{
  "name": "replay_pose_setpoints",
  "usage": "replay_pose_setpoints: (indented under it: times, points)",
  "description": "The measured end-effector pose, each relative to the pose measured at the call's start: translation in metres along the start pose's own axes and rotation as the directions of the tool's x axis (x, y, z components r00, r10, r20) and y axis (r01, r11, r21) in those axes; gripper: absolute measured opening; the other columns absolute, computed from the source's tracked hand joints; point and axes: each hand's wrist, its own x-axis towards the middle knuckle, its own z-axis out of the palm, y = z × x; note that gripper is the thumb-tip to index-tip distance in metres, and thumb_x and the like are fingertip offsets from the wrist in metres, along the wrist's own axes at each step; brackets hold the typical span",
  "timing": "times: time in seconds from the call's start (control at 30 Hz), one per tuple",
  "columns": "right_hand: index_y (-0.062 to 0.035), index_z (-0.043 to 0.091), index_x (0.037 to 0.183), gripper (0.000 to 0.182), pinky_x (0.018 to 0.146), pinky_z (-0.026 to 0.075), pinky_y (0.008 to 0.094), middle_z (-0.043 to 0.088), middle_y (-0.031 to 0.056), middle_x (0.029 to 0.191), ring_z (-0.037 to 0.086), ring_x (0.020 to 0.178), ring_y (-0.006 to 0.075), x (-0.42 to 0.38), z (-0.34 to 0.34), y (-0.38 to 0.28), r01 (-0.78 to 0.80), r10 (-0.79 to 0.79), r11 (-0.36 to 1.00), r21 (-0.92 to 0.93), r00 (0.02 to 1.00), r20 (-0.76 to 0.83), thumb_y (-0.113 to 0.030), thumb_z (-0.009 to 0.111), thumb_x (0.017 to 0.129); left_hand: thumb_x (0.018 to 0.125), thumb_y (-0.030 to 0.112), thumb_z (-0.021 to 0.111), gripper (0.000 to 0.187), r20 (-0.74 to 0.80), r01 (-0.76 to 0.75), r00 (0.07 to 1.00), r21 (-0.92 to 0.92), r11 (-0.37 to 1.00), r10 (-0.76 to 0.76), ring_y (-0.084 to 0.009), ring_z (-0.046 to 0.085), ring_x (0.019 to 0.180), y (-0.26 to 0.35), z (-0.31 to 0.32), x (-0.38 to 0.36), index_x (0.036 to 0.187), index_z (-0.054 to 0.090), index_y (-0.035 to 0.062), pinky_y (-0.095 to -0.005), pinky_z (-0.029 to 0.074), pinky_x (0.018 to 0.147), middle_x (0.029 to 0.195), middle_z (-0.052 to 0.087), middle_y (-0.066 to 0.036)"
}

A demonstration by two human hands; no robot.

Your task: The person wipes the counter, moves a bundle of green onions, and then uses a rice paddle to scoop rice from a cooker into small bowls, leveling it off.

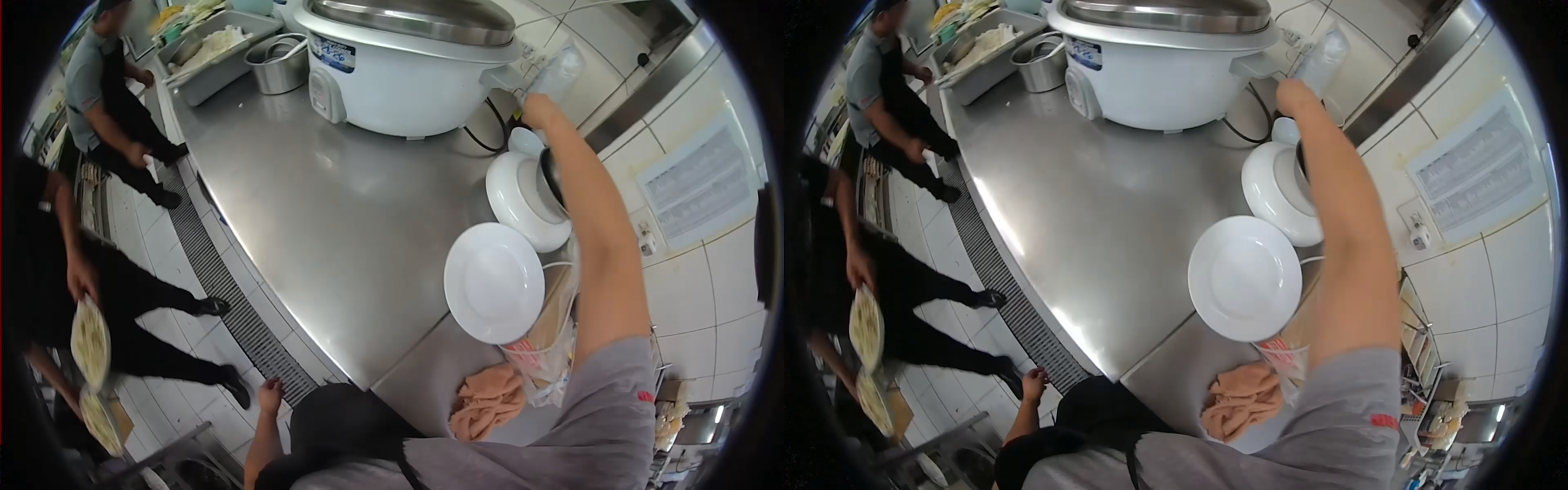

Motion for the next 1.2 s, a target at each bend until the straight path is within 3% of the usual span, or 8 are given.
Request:
replay_pose_setpoints:
  times: [0.27, 0.43, 0.47, 0.6, 0.87, 1.0, 1.07, 1.2]
  points:
    - [-0.0059, 0.06, 0.109, 0.033, 0.085, 0.04, 0.0596, 0.051, 0.0121, 0.122, 0.047, 0.112, 0.0364, 0.043, 0.105, -0.047, -0.489, 0.378, 0.849, 0.202, 0.827, 0.415, -0.015, 0.052, 0.078, 0.074, 0.028, 0.062, 0.032, 0.328, -0.212, 0.944, 0.492, 0.844, 0.045, -0.0234, 0.062, 0.08, 0.013, 0.028, 0.043, 0.095, 0.063, 0.0034, -0.0325, 0.048, 0.073, 0.085, 0.064, -0.015]
    - [-0.0055, 0.059, 0.108, 0.035, 0.086, 0.037, 0.0631, 0.051, 0.0118, 0.121, 0.047, 0.112, 0.0365, 0.058, 0.142, -0.038, -0.341, 0.255, 0.931, 0.128, 0.862, 0.438, -0.023, 0.053, 0.079, 0.081, 0.034, 0.05, 0.029, 0.273, -0.346, 0.937, 0.623, 0.702, 0.219, -0.0308, 0.059, 0.086, 0.021, 0.021, 0.075, 0.092, 0.062, 0.0099, -0.0391, 0.046, 0.074, 0.087, 0.063, -0.014]
    - [-0.0056, 0.067, 0.088, 0.026, 0.074, 0.048, 0.0431, 0.063, 0.0126, 0.099, 0.06, 0.092, 0.0284, 0.041, 0.133, -0.039, -0.104, 0.116, 0.993, -0.058, 0.954, 0.276, -0.02, 0.051, 0.075, 0.079, 0.032, 0.051, 0.029, 0.376, -0.367, 0.917, 0.659, 0.656, 0.135, -0.0297, 0.06, 0.085, 0.037, 0.015, 0.077, 0.092, 0.062, 0.0084, -0.0392, 0.046, 0.073, 0.087, 0.063, -0.015]
    - [-0.0047, 0.061, 0.106, 0.034, 0.09, 0.031, 0.06, 0.053, 0.0127, 0.119, 0.051, 0.108, 0.0328, -0.003, 0.038, -0.08, 0.003, 0.083, 0.984, -0.178, 0.879, 0.47, -0.021, 0.05, 0.078, 0.077, 0.032, 0.055, 0.032, 0.308, -0.173, 0.951, 0.635, 0.753, -0.041, -0.029, 0.06, 0.088, 0.091, 0.011, 0.08, 0.098, 0.062, 0.0086, -0.0368, 0.047, 0.076, 0.092, 0.063, -0.015]
    - [-0.0035, 0.061, 0.084, 0.018, 0.074, 0.047, 0.0355, 0.06, 0.0139, 0.094, 0.059, 0.081, 0.0304, -0.137, -0.127, -0.191, 0.429, -0.238, 0.677, 0.598, 0.896, -0.374, -0.017, 0.063, 0.073, 0.074, 0.036, 0.056, 0.037, 0.384, -0.261, 0.922, 0.71, 0.654, -0.049, -0.0279, 0.06, 0.091, 0.08, -0.031, 0.176, 0.103, 0.063, 0.0142, -0.0337, 0.046, 0.081, 0.097, 0.063, -0.012]
    - [-0.0031, 0.06, 0.074, 0.009, 0.058, 0.046, 0.032, 0.061, 0.0094, 0.076, 0.059, 0.065, 0.026, -0.155, -0.144, -0.237, 0.108, -0.105, 0.299, 0.948, 0.991, -0.08, -0.011, 0.065, 0.073, 0.079, 0.036, 0.048, 0.035, 0.581, -0.48, 0.792, 0.782, 0.397, -0.187, -0.0259, 0.058, 0.095, 0.126, -0.067, 0.242, 0.104, 0.062, 0.0156, -0.0345, 0.045, 0.082, 0.106, 0.06, -0.007]
    - [-0.0027, 0.06, 0.074, 0.008, 0.056, 0.046, 0.0309, 0.061, 0.0095, 0.075, 0.059, 0.065, 0.0255, -0.161, -0.139, -0.272, 0.065, 0.065, 0.296, 0.953, 0.994, -0.088, -0.009, 0.064, 0.073, 0.076, 0.033, 0.057, 0.038, 0.78, -0.872, 0.488, 0.421, -0.249, -0.392, -0.0243, 0.062, 0.085, 0.146, -0.08, 0.306, 0.107, 0.06, 0.0138, -0.0332, 0.049, 0.071, 0.097, 0.064, -0.011]
    - [-0.0021, 0.06, 0.074, 0.006, 0.055, 0.045, 0.03, 0.06, 0.0095, 0.075, 0.059, 0.065, 0.0244, -0.18, -0.122, -0.317, -0.035, 0.315, 0.209, 0.977, 0.948, -0.033, -0.007, 0.063, 0.073, 0.074, 0.019, 0.054, 0.022, 0.717, -0.551, 0.529, 0.697, 0.46, -0.453, -0.0128, 0.061, 0.067, 0.477, -0.133, 0.182, 0.088, 0.067, 0.007, -0.0284, 0.048, 0.053, 0.075, 0.066, -0.002]
